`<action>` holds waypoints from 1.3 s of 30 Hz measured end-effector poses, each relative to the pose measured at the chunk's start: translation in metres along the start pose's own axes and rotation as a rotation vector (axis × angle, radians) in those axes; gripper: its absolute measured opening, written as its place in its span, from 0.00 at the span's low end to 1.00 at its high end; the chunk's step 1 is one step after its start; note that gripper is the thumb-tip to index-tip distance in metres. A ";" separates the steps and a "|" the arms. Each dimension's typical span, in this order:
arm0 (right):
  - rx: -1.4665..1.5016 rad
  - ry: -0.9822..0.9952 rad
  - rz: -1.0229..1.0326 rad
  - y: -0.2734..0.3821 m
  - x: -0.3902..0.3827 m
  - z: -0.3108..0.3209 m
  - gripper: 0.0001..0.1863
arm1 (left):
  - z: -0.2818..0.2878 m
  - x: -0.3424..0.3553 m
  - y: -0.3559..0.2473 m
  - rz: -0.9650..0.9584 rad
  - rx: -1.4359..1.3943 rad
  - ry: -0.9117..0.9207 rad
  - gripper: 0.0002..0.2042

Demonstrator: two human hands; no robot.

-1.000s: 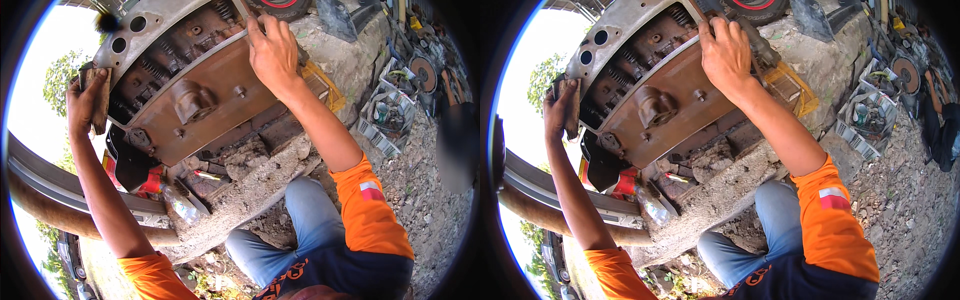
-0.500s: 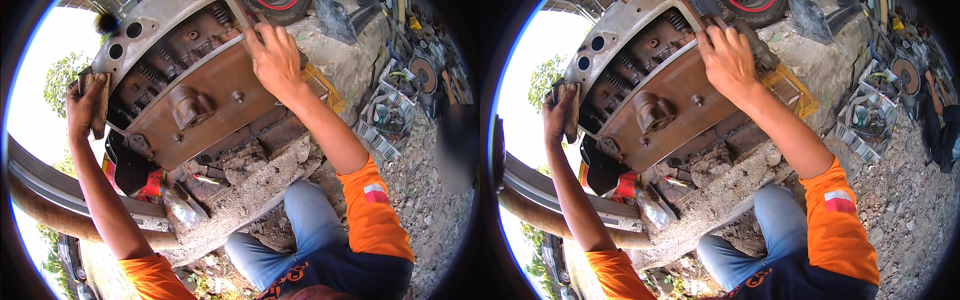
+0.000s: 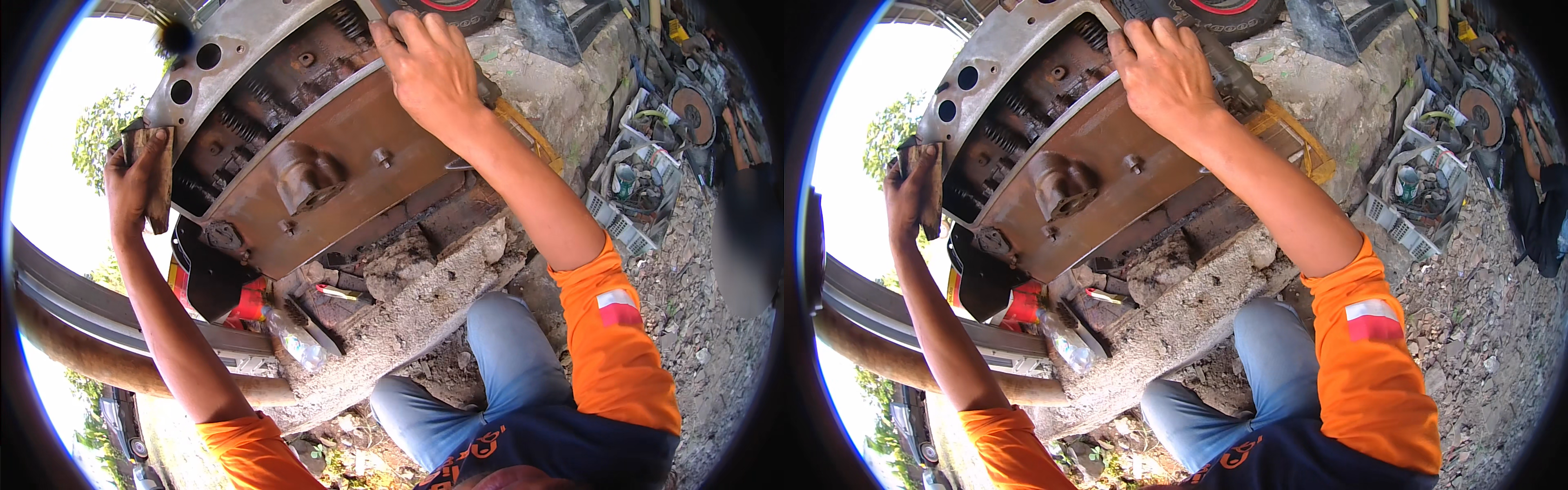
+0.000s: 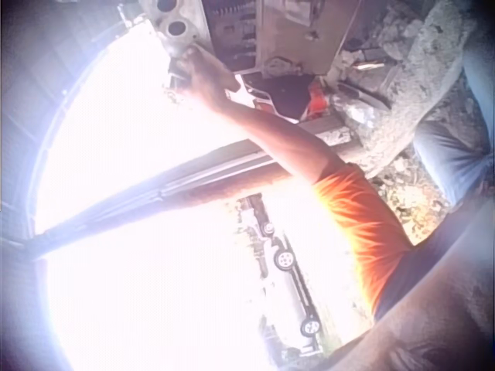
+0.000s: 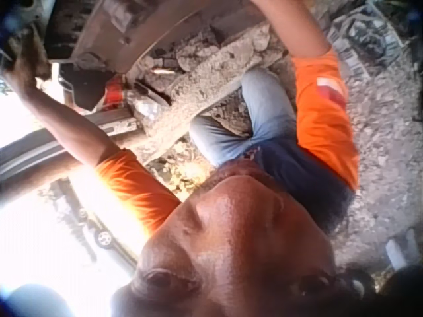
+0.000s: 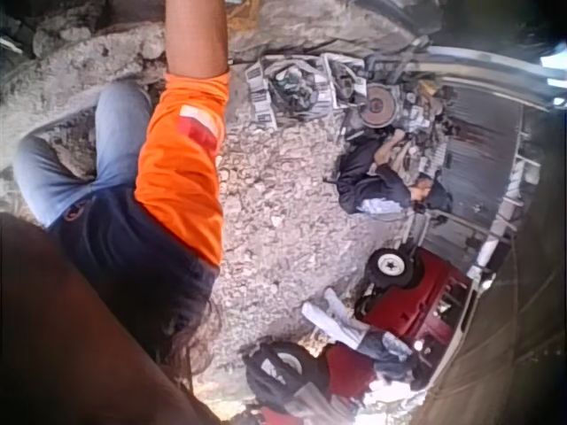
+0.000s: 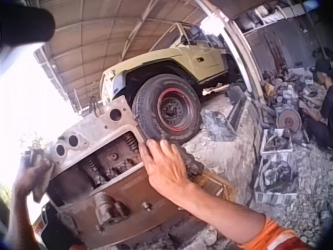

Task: The person sands the upper surface of a metal engine block with sandpaper, using both hands to apply pressure and smooth the surface.

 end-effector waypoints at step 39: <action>0.080 -0.088 0.053 -0.008 0.023 -0.010 0.21 | -0.002 -0.014 -0.018 -0.064 0.034 -0.022 0.22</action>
Point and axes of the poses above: each hand's wrist, its own x-axis towards the middle knuckle, its own z-axis out of the back of the hand, y = z × x, the point moved 5 cm from there along x, towards the middle knuckle, and after that the axes turned 12 degrees about -y, right-handed, at the moved point
